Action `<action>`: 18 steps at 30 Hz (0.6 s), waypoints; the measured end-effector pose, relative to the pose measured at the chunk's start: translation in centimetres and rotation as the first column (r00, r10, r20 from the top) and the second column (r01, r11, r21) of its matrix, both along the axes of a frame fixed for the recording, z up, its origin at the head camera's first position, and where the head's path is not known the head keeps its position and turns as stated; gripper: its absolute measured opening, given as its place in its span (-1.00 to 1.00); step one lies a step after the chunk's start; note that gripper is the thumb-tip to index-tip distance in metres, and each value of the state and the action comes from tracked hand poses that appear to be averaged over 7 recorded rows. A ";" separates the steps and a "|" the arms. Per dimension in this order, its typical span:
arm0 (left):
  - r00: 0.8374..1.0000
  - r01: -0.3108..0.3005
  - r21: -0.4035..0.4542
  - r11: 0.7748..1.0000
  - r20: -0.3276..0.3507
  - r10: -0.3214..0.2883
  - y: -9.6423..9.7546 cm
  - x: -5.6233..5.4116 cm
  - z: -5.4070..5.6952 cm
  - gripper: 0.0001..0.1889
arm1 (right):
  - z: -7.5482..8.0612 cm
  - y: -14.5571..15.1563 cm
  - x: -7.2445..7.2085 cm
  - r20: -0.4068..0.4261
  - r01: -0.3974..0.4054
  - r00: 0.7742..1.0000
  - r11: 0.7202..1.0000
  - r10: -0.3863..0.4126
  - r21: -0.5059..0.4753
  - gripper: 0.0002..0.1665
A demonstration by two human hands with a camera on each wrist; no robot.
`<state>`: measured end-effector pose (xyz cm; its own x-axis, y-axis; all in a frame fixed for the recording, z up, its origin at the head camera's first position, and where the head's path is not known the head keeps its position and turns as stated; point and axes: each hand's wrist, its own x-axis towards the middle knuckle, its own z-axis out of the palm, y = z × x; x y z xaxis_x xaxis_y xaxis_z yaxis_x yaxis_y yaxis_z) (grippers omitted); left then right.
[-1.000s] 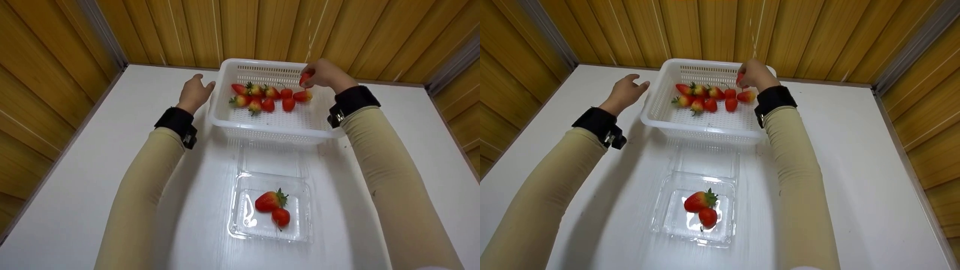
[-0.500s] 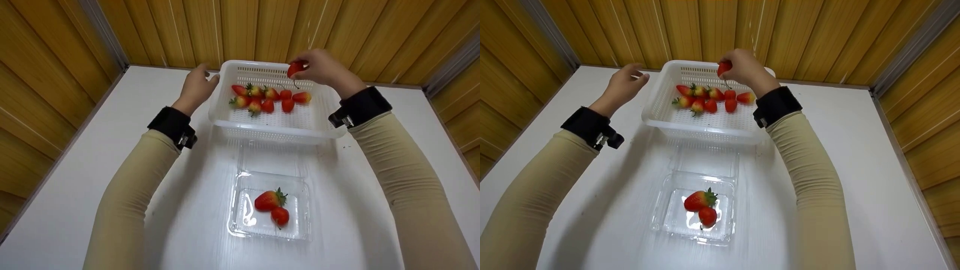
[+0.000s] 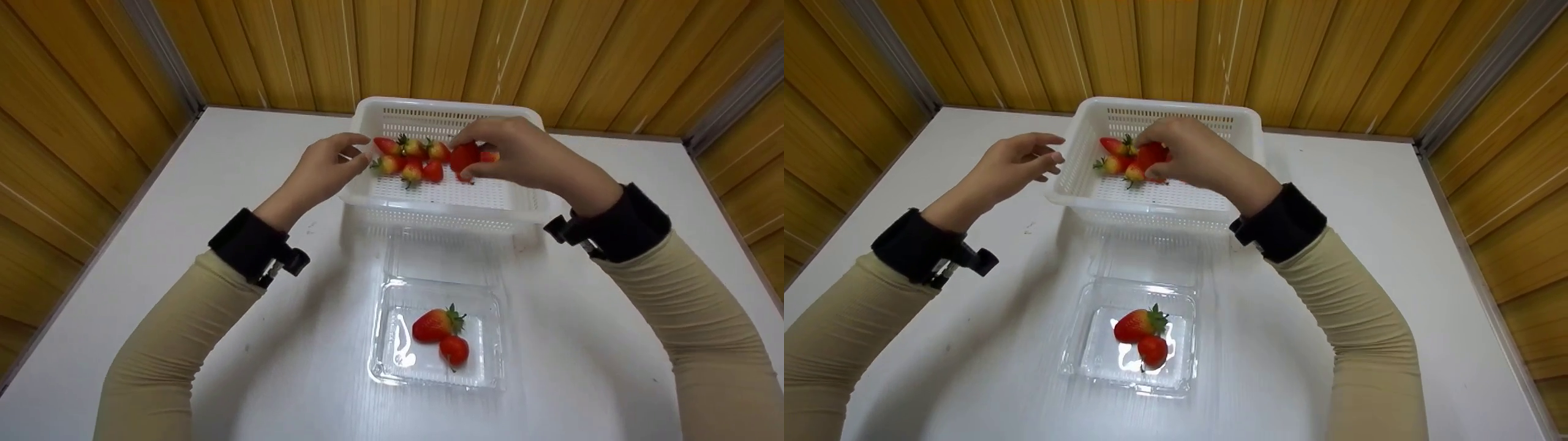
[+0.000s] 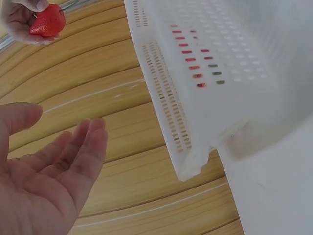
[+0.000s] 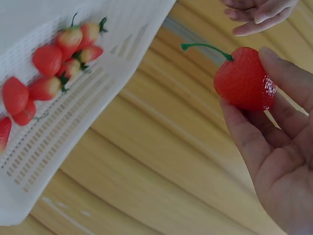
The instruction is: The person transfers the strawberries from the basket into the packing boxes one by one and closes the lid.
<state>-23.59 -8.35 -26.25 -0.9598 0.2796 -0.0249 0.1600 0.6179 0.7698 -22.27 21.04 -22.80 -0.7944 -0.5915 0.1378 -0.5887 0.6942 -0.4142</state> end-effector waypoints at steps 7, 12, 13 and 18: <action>0.992 0.083 0.074 0.994 0.093 -0.089 -0.9 2.7 -1.7 -0.55 | -1.3 0.2 4.1 -0.075 -0.167 0.983 0.986 0.167 0.004 -0.59; 0.981 0.105 0.127 0.986 0.152 -0.124 -2.0 4.9 -2.9 -0.55 | -3.0 0.5 6.9 -0.024 -0.225 0.974 0.974 0.225 0.003 -0.59; 0.978 0.107 0.141 0.984 0.163 -0.130 -2.2 5.3 -3.2 -0.55 | -3.4 0.5 7.4 -0.016 -0.240 0.971 0.971 0.240 0.010 -0.59; 0.966 0.106 0.187 0.977 0.215 -0.146 -2.8 7.1 -5.2 -0.54 | -5.0 0.8 9.8 -0.003 -0.307 0.952 0.951 0.307 0.029 -0.59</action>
